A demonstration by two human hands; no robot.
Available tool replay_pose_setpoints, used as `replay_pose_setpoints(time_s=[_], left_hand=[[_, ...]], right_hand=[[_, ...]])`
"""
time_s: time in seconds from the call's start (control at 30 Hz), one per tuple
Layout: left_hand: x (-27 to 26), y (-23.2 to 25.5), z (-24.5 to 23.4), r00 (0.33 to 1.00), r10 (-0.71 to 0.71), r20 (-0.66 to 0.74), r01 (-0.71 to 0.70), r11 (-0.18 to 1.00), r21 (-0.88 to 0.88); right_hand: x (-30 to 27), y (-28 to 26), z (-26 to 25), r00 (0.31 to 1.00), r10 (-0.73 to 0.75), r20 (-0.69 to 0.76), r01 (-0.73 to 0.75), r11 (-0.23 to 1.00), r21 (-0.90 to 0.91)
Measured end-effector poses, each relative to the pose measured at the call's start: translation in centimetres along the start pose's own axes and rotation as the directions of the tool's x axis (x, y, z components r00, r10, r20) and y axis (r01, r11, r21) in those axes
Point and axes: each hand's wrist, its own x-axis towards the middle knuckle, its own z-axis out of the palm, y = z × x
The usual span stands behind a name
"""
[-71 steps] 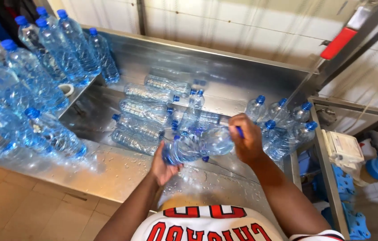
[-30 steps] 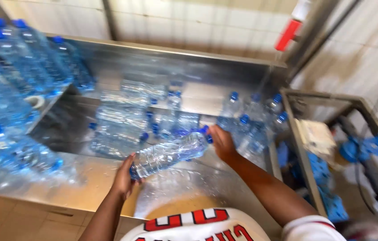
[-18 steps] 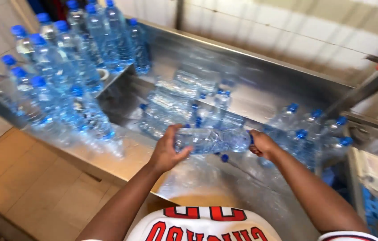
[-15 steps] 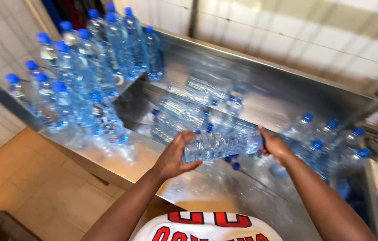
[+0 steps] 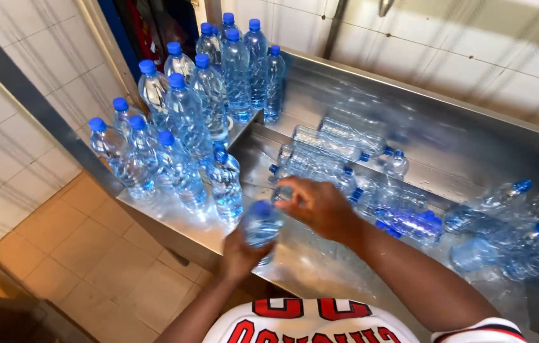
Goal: The person repeatedly picks up empty plastic water bottles from a stainless steel tray, places them under a water spigot to fill them, and then moves the filled bottles to a separate area. The process is repeated continuously for numerous bottles.
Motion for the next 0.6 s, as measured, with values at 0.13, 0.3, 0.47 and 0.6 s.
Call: replay_pose_setpoints(time_s=[0.13, 0.3, 0.47, 0.6], left_hand=[[3.6, -11.9, -4.3, 0.946, -0.156, -0.283, 0.116, 0.982, -0.152], [12.1, -21.2, -12.4, 0.520, 0.302, -0.799, -0.105, 0.951, 0.292], [19.0, -25.5, -15.4, 0.591, -0.065, -0.804, 0.252, 0.962, 0.107], [24.3, -34.3, -13.5, 0.406, 0.412, -0.816, 0.231, 0.818, 0.527]], right_hand=[[1.8, 3.0, -1.5, 0.952, 0.282, 0.121, -0.269, 0.956, -0.116], [-1.9, 14.9, 2.6, 0.751, 0.659, 0.044, -0.660, 0.751, 0.008], [-6.8, 19.5, 3.3, 0.598, 0.801, -0.024, -0.801, 0.598, -0.019], [-9.6, 19.5, 2.4, 0.478, 0.878, -0.004, -0.875, 0.476, 0.084]])
